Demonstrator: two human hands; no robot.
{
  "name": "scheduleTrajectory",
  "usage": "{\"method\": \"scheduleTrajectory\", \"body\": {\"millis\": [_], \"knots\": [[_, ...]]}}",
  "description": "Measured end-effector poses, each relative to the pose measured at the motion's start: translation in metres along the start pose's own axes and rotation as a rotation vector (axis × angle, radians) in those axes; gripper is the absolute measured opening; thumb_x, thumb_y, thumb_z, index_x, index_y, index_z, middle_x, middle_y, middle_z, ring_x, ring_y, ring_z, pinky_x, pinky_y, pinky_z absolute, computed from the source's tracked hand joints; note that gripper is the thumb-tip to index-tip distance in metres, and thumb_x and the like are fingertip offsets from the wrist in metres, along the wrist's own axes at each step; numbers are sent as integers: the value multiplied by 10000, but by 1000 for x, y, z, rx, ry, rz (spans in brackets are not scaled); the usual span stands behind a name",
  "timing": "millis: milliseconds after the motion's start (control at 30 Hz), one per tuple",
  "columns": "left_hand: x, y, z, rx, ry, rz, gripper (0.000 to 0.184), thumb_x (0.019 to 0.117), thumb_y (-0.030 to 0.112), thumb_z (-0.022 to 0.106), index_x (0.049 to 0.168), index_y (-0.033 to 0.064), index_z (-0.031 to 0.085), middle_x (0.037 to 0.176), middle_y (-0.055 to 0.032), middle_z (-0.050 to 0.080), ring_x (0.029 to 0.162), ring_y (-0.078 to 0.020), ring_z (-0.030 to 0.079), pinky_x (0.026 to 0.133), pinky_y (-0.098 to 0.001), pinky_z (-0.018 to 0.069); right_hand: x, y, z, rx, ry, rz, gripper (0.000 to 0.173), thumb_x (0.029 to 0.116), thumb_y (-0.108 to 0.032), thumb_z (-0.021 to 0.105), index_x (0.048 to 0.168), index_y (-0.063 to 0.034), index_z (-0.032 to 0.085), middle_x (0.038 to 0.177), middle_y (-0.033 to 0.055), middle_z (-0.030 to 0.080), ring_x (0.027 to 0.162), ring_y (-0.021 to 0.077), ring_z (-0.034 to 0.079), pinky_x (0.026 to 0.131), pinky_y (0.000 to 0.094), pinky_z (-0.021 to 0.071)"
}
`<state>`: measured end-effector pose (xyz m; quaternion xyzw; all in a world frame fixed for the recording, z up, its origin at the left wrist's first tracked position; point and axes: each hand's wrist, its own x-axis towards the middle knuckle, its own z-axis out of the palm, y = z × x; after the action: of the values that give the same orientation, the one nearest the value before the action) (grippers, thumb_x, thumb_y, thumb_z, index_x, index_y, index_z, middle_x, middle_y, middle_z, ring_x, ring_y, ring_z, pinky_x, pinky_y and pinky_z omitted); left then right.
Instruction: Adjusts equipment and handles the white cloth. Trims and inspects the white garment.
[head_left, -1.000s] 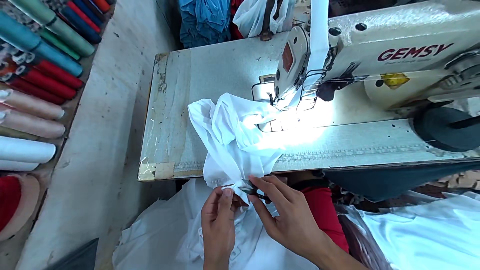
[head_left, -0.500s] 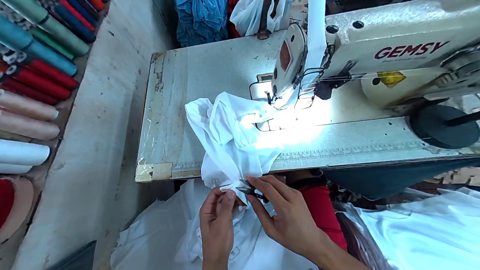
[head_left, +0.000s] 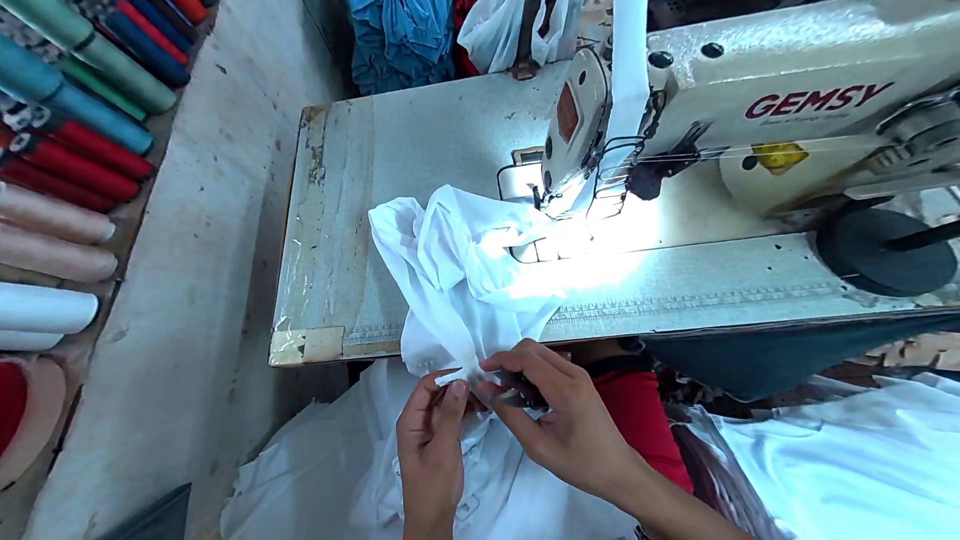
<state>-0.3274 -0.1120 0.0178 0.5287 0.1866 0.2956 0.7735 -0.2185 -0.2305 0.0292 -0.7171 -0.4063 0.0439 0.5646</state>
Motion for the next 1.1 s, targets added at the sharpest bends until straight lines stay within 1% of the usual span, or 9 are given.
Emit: {"method": "scheduleTrajectory", "body": {"millis": [167, 267, 367, 633, 733, 800, 900, 967, 1100], "knots": [[0, -3, -3, 130, -35, 91, 176, 1039, 151, 582, 1154, 57, 678, 977, -24, 726, 848, -95, 708, 805, -273, 610, 9, 2, 6, -25, -67, -27, 144, 983, -209, 652, 1062, -109, 720, 878, -4, 616, 727, 21, 571, 597, 164, 485], [1, -3, -6, 99, -38, 65, 172, 1046, 150, 569, 1157, 59, 662, 980, -38, 711, 837, -117, 704, 784, -297, 616, 10, 4, 4, 140, -104, 26, 144, 1020, -162, 608, 1066, -46, 681, 915, 16, 634, 780, 25, 592, 671, 160, 513], [2, -2, -8, 38, -20, 26, 163, 1052, 160, 559, 1151, 71, 653, 992, -50, 716, 843, -124, 716, 764, -305, 626, 13, 6, -3, 278, -15, 97, 132, 1051, -144, 558, 1047, -32, 627, 855, -21, 604, 707, -18, 544, 606, 128, 466], [2, -1, -6, 42, -24, 27, 164, 1036, 161, 591, 1154, 85, 676, 995, -35, 723, 836, -101, 710, 764, -276, 618, 13, 6, 7, 106, -88, -24, 157, 999, -192, 665, 1058, -59, 724, 881, 10, 620, 725, 4, 554, 605, 129, 468], [2, -2, -6, 76, -22, 42, 162, 1038, 139, 580, 1160, 73, 663, 996, -33, 715, 842, -100, 704, 772, -274, 613, 13, 7, 11, 95, -134, -19, 146, 1015, -182, 624, 1054, -55, 686, 907, 24, 613, 757, 24, 580, 640, 150, 502], [2, -3, -8, 63, -17, 34, 158, 1047, 146, 565, 1156, 72, 652, 993, -42, 711, 837, -115, 708, 758, -291, 621, 14, 8, 8, 192, -140, 15, 147, 1034, -147, 579, 1055, -23, 655, 921, 32, 613, 789, 27, 585, 683, 154, 512], [5, -1, -11, 1, -7, 3, 165, 1055, 168, 553, 1151, 72, 648, 974, -50, 709, 813, -118, 705, 736, -293, 620, 18, 9, 0, 290, -24, 92, 135, 1059, -144, 540, 1040, -35, 617, 872, -20, 588, 719, -19, 535, 619, 130, 466], [5, -1, -11, -22, -1, -19, 163, 1055, 169, 550, 1143, 68, 643, 958, -50, 708, 791, -114, 706, 723, -283, 621, 20, 13, -4, 252, 7, 89, 146, 1053, -155, 560, 1040, -37, 646, 872, -22, 588, 699, -23, 524, 588, 122, 450], [5, 0, -9, -21, -32, -21, 170, 1061, 163, 538, 1138, 58, 646, 924, -40, 701, 737, -87, 684, 677, -250, 605, 26, 18, -1, 168, -122, -32, 146, 1011, -143, 621, 1048, -28, 703, 928, 23, 629, 749, -3, 537, 627, 121, 450]]}}
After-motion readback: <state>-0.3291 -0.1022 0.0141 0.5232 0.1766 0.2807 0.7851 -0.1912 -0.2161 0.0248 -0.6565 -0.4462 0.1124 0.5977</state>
